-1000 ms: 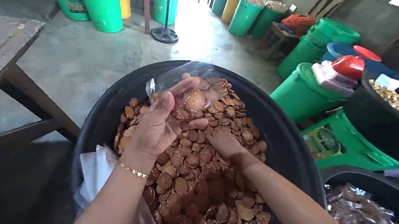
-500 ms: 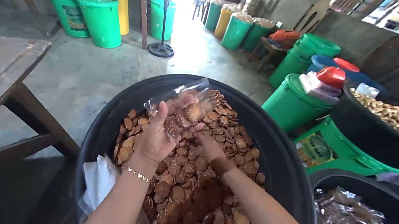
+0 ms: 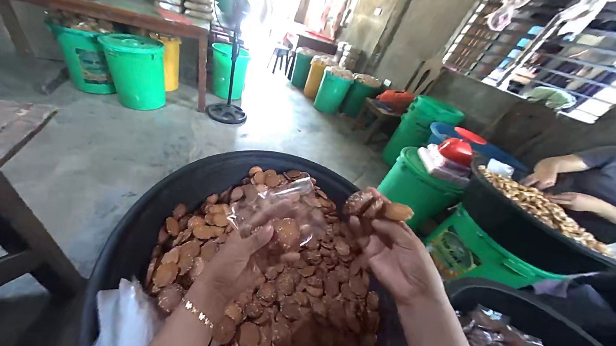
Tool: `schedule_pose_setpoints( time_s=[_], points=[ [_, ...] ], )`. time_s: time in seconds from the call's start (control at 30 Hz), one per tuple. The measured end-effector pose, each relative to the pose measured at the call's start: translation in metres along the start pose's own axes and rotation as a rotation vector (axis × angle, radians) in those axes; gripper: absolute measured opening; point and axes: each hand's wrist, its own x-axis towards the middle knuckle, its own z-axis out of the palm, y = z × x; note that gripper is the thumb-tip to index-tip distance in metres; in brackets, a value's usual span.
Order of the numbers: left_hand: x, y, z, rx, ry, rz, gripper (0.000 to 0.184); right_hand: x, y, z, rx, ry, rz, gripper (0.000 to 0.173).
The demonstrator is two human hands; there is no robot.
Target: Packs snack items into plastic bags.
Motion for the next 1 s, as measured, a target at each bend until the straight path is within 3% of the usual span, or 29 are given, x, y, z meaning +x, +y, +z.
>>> schedule_pose_setpoints(
  time_s=[0.07,0.13,0.27,0.4,0.5,0.67,0.73,0.87,0.93,1.0],
  points=[
    [-0.002,-0.003,0.007,0.02,-0.012,-0.04,0.058,-0.022,0.001,-0.004,-0.048,-0.018,0.016,0.04],
    [-0.004,-0.006,0.011,0.07,0.011,-0.065,0.058,-0.042,0.011,-0.014,-0.135,0.012,0.154,0.041],
    [-0.009,-0.015,0.001,0.078,0.079,-0.086,0.036,-0.06,0.034,-0.053,-0.209,0.001,0.442,0.052],
    [-0.012,-0.021,-0.002,0.09,0.093,-0.13,0.036,-0.066,0.056,-0.066,-0.206,0.023,0.506,0.038],
    [-0.016,-0.023,-0.004,0.123,0.102,-0.167,0.042,-0.058,0.075,-0.067,-0.349,0.076,0.57,0.041],
    [-0.013,-0.018,-0.016,0.134,0.009,-0.082,0.043,-0.05,0.072,-0.078,-0.458,0.092,0.551,0.027],
    [-0.01,-0.018,-0.017,0.132,-0.007,-0.049,0.039,-0.048,0.064,-0.087,-0.673,-0.074,0.541,0.026],
    [-0.008,-0.021,-0.015,0.127,0.014,-0.067,0.032,-0.04,0.068,-0.085,-1.565,-0.649,0.583,0.042],
    [-0.008,-0.023,-0.015,0.151,-0.02,-0.09,0.031,-0.046,0.087,-0.084,-1.786,-0.898,0.533,0.039],
    [-0.008,-0.025,-0.014,0.168,-0.008,-0.087,0.032,-0.055,0.105,-0.089,-1.868,-1.082,0.363,0.036]
  ],
)
